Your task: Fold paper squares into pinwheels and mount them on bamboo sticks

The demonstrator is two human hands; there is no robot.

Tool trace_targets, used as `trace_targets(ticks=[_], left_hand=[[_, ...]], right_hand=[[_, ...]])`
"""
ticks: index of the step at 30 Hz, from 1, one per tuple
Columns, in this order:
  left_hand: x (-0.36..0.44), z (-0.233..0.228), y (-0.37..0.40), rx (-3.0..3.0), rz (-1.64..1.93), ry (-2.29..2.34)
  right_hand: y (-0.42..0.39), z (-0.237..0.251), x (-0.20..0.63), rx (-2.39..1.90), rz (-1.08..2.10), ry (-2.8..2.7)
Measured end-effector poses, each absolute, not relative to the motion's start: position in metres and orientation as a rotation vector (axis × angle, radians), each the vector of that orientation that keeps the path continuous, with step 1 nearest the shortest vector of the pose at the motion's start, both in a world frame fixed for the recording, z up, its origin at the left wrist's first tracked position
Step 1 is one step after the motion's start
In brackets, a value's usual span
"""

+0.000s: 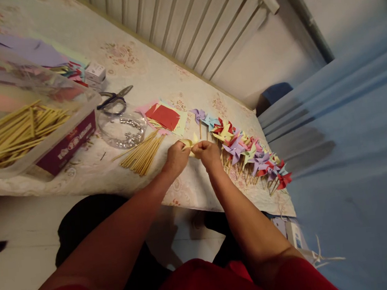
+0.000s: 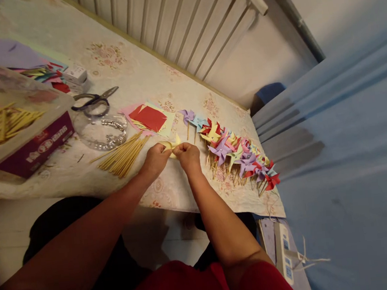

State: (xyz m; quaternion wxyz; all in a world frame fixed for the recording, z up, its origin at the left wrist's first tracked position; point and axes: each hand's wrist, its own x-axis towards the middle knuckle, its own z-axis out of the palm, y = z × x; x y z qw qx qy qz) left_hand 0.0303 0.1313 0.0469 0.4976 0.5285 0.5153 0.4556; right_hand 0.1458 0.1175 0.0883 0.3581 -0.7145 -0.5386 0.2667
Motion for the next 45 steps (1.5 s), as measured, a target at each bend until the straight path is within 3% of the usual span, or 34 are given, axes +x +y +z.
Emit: trace_targets(ticks=[4, 10, 16, 22, 28, 34, 36, 41, 45], left_hand=[[0.031, 0.046, 0.132, 1.265, 1.112, 1.238], [0.031, 0.045, 0.131, 1.253, 1.110, 1.262], [0.032, 0.044, 0.132, 1.237, 1.123, 1.229], [0.030, 0.046, 0.131, 1.214, 1.122, 1.262], [0.031, 0.043, 0.133, 1.227, 1.146, 1.222], [0.030, 0.044, 0.132, 1.221, 1.121, 1.267], [0.030, 0.043, 0.132, 1.230, 1.129, 1.267], [0.031, 0.042, 0.134, 1.227, 1.134, 1.226], [0.030, 0.043, 0.133, 1.216, 1.157, 1.244]], right_hand=[[0.116, 0.093, 0.145, -1.784, 0.371, -1.646], [0.120, 0.087, 0.144, -1.866, 0.721, -1.325], [0.118, 0.094, 0.145, -1.785, 0.391, -1.649], [0.122, 0.087, 0.141, -1.888, 0.743, -1.295], [0.119, 0.094, 0.144, -1.773, 0.347, -1.698], [0.126, 0.084, 0.143, -1.879, 0.785, -1.286], [0.128, 0.087, 0.145, -1.880, 0.757, -1.362], [0.125, 0.098, 0.147, -1.803, 0.348, -1.760], [0.125, 0.088, 0.142, -1.861, 0.607, -1.467]])
